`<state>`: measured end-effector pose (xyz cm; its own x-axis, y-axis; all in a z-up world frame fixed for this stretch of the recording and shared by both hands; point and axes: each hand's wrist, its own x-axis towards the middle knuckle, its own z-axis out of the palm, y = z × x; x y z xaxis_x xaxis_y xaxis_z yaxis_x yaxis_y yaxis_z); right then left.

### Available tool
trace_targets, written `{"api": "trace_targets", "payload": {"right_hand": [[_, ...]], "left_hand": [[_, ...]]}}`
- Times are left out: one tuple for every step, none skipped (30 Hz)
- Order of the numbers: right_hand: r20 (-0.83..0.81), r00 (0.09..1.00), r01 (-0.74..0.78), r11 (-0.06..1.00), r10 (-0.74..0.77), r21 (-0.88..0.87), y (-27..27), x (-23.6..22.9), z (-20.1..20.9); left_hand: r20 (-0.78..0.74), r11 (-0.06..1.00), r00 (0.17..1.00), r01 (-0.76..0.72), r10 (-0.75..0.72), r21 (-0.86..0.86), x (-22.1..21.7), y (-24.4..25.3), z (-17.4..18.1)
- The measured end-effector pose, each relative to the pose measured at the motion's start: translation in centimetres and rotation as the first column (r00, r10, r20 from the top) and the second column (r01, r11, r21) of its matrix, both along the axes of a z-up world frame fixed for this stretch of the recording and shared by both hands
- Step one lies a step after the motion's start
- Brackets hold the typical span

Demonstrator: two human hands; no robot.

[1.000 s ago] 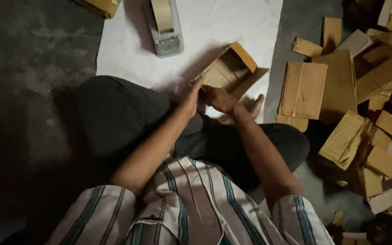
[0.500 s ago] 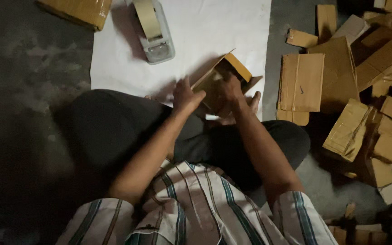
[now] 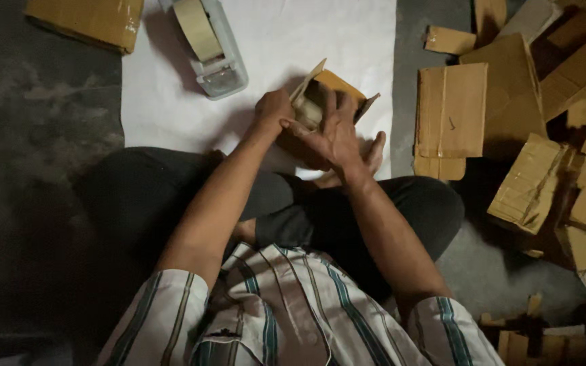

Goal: The person sits on the floor and repeatedly folds small cardboard boxes, inserts items, and seals them with packing tape using a tape dispenser. The person places the sealed boxes aside and continues the process with additional boxes.

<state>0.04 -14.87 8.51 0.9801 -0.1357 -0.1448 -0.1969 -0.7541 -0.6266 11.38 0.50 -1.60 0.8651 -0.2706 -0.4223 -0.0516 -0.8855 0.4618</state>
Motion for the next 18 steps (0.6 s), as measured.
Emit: {"api": "trace_targets", "payload": {"right_hand": [[0.046, 0.998, -0.030, 0.997, 0.033, -0.078, 0.1, 0.6, 0.6], [0.096, 0.992, -0.066, 0.978, 0.086, -0.199, -0.1, 1.4, 1.0], [0.160, 0.967, -0.150, 0.949, 0.199, -0.279, -0.4, 2.1, 1.1], [0.213, 0.926, -0.222, 0.905, 0.313, -0.362, -0.8, 2.9, 1.0], [0.249, 0.873, -0.284, 0.851, 0.420, -0.443, -1.0, 3.3, 0.7], [0.076, 0.900, -0.370, 0.845, 0.429, -0.387, -1.0, 3.5, 0.2], [-0.092, 0.892, -0.446, 0.834, 0.442, -0.324, -1.1, 4.2, -0.1], [-0.256, 0.855, -0.510, 0.823, 0.451, -0.250, -0.9, 4.8, -0.5], [-0.154, 0.870, -0.493, 0.818, 0.469, -0.296, -0.8, 5.0, -0.8], [-0.049, 0.873, -0.471, 0.814, 0.485, -0.339, -0.6, 4.9, -1.2], [0.050, 0.866, -0.444, 0.811, 0.497, -0.380, -0.4, 4.7, -1.6], [0.121, 0.855, -0.402, 0.794, 0.504, -0.456, -0.2, 4.9, -1.9], [0.190, 0.838, -0.353, 0.774, 0.511, -0.527, 0.2, 4.9, -2.3], [0.256, 0.814, -0.296, 0.751, 0.522, -0.590, 0.5, 5.0, -2.6], [0.256, 0.800, -0.277, 0.713, 0.542, -0.645, 1.1, 5.1, -2.9], [0.254, 0.787, -0.255, 0.671, 0.562, -0.697, 1.7, 5.3, -3.1], [0.247, 0.776, -0.231, 0.625, 0.580, -0.746, 1.9, 5.3, -3.2], [0.234, 0.789, -0.249, 0.645, 0.568, -0.722, 2.1, 5.3, -3.2]], "left_hand": [[0.003, 1.000, 1.000, -0.028, 0.028, -0.009, 0.5, 0.5, -0.2], [0.039, 0.998, 0.998, -0.049, 0.051, -0.043, 0.6, 1.1, -0.4], [0.077, 0.994, 0.994, -0.073, 0.079, -0.082, 0.4, 1.7, -0.7], [0.115, 0.988, 0.987, -0.094, 0.108, -0.121, 0.3, 2.3, -1.0], [0.112, 0.986, 0.986, -0.106, 0.121, -0.129, -0.1, 2.8, -1.4], [0.110, 0.983, 0.985, -0.118, 0.133, -0.138, -0.4, 3.3, -1.7], [0.116, 0.980, 0.982, -0.134, 0.152, -0.151, -0.1, 3.9, -1.8], [0.157, 0.974, 0.972, -0.146, 0.174, -0.174, 0.1, 4.4, -1.9], [0.194, 0.967, 0.961, -0.157, 0.196, -0.199, 0.0, 4.6, -2.0], [0.231, 0.960, 0.948, -0.166, 0.218, -0.225, 0.0, 4.7, -2.1], [0.286, 0.956, 0.929, -0.169, 0.236, -0.240, -0.2, 4.6, -2.2], [0.340, 0.952, 0.906, -0.170, 0.253, -0.255, -0.5, 4.4, -2.3], [0.390, 0.948, 0.881, -0.170, 0.269, -0.270, -1.0, 4.1, -2.2], [0.351, 0.944, 0.893, -0.191, 0.280, -0.268, -1.4, 3.7, -2.0], [0.314, 0.942, 0.905, -0.206, 0.286, -0.264, -1.6, 3.3, -1.6], [0.277, 0.940, 0.915, -0.222, 0.292, -0.259, -1.7, 3.2, -1.1], [0.301, 0.921, 0.907, -0.187, 0.296, -0.342, -2.0, 3.0, -0.5], [0.325, 0.895, 0.897, -0.149, 0.301, -0.420, -2.5, 2.9, 0.0]]}}
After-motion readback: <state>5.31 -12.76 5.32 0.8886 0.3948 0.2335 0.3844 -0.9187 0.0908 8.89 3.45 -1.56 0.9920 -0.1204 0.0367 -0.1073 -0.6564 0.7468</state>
